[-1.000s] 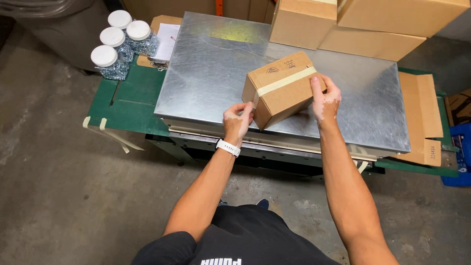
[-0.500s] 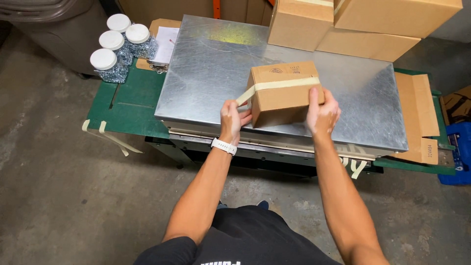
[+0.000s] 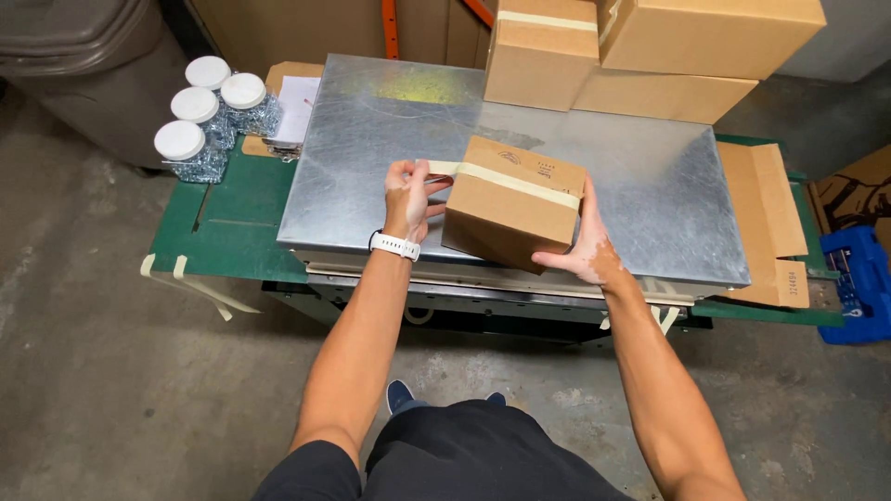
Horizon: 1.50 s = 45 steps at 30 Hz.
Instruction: The person packs bags of hardware and small plastic containers into cardboard boxes, سپس seals them with adhesive tape by hand.
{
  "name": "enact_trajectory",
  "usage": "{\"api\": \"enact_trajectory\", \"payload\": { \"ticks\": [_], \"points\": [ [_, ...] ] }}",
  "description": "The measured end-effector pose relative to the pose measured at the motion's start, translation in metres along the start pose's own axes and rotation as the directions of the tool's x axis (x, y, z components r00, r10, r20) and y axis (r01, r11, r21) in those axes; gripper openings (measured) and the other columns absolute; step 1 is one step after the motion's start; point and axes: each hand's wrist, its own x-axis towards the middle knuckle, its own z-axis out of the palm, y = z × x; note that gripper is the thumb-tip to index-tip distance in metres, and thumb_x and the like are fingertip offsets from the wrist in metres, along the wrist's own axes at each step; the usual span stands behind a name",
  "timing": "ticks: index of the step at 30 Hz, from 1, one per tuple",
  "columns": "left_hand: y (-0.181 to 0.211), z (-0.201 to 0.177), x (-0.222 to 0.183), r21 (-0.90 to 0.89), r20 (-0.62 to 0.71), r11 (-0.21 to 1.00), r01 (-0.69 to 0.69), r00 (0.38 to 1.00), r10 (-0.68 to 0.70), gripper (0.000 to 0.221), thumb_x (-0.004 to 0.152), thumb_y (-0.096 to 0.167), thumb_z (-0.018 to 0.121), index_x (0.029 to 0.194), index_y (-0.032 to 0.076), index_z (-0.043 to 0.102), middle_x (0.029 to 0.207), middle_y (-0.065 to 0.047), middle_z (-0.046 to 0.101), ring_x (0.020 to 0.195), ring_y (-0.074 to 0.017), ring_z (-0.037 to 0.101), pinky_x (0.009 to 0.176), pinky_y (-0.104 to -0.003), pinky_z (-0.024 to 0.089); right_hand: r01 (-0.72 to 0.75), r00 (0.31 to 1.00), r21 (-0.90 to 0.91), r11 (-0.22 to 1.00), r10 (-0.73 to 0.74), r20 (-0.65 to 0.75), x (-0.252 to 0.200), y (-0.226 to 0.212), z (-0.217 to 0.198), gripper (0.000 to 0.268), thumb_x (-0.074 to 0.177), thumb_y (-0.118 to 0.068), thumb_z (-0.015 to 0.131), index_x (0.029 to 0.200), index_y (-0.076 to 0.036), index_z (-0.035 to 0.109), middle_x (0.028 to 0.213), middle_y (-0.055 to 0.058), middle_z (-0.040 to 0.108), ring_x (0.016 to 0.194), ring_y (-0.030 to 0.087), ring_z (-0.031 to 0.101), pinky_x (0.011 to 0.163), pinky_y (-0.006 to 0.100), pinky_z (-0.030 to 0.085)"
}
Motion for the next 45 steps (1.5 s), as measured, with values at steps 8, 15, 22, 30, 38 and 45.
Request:
{"api": "enact_trajectory", "payload": {
  "ticks": [8, 15, 22, 30, 38, 45],
  "points": [
    [0.029, 0.009, 0.025, 0.072, -0.023, 0.978, -0.197, 0.980, 0.199, 0.056, 0.112, 0.023, 0.069, 0.156, 0.004, 0.039, 0.115, -0.022, 0.082, 0.104, -0.0277, 0.084, 0.073, -0.035, 0.069, -0.119, 0.967, -0.160, 0.980, 0.077, -0.243, 0.002, 0.054, 0.045, 0.186, 0.044, -0.057, 0.117, 0.180, -0.008, -0.001, 0.168, 0.029, 0.036, 0.160, 0.048, 0.042, 0.139, 0.058, 0.032],
    [0.075, 0.016, 0.064, 0.224, 0.087, 0.974, 0.036, 0.995, -0.057, 0.047, 0.089, 0.029, 0.093, 0.130, 0.017, 0.075, 0.121, -0.007, 0.088, 0.111, -0.0261, 0.087, 0.082, -0.059, 0.070, -0.194, 0.967, -0.143, 0.971, 0.165, -0.193, 0.007, 0.030, 0.053, 0.195, 0.044, -0.069, 0.112, 0.180, -0.014, -0.016, 0.180, 0.027, 0.026, 0.166, 0.047, 0.035, 0.140, 0.060, 0.024],
    [0.157, 0.051, 0.050, 0.818, 0.482, 0.080, -0.570, 0.754, 0.447, 0.017, 0.094, 0.023, 0.082, 0.110, 0.027, 0.076, 0.084, 0.011, 0.079, 0.096, -0.0263, 0.072, 0.100, -0.051, 0.049, -0.198, 0.947, -0.122, 0.973, 0.157, -0.282, 0.014, 0.030, 0.067, 0.175, 0.054, -0.055, 0.108, 0.178, -0.013, -0.008, 0.179, 0.024, 0.032, 0.162, 0.045, 0.039, 0.132, 0.062, 0.028],
    [0.211, 0.106, -0.041, 0.652, 0.587, -0.007, -0.759, 0.498, 0.637, 0.007, 0.097, 0.027, 0.077, 0.090, 0.025, 0.078, 0.086, 0.010, 0.085, 0.081, -0.0148, 0.081, 0.102, -0.046, 0.042, -0.331, 0.859, -0.230, 0.915, 0.191, -0.475, 0.045, 0.045, 0.114, 0.183, 0.051, -0.064, 0.113, 0.179, -0.010, -0.006, 0.170, 0.030, 0.043, 0.157, 0.048, 0.043, 0.129, 0.065, 0.028],
    [0.213, 0.130, -0.146, 0.207, 0.720, 0.363, -0.908, 0.393, 0.572, 0.008, 0.109, -0.001, 0.067, 0.102, 0.003, 0.067, 0.093, -0.012, 0.082, 0.086, -0.0197, 0.083, 0.084, -0.031, 0.069, -0.284, 0.789, -0.281, 0.917, 0.057, -0.611, 0.057, 0.051, 0.135, 0.181, 0.046, -0.079, 0.101, 0.180, -0.007, 0.005, 0.162, 0.023, 0.051, 0.143, 0.044, 0.051, 0.117, 0.057, 0.038],
    [0.188, 0.154, -0.171, 0.295, 0.682, 0.223, -0.929, 0.369, 0.631, 0.010, 0.108, 0.010, 0.069, 0.100, 0.006, 0.070, 0.092, -0.002, 0.076, 0.084, -0.0172, 0.073, 0.081, -0.032, 0.055, -0.269, 0.798, -0.299, 0.916, 0.037, -0.602, 0.056, 0.049, 0.137, 0.176, 0.053, -0.091, 0.092, 0.180, -0.005, 0.005, 0.167, 0.024, 0.048, 0.142, 0.045, 0.051, 0.114, 0.055, 0.039]
  ]
}}
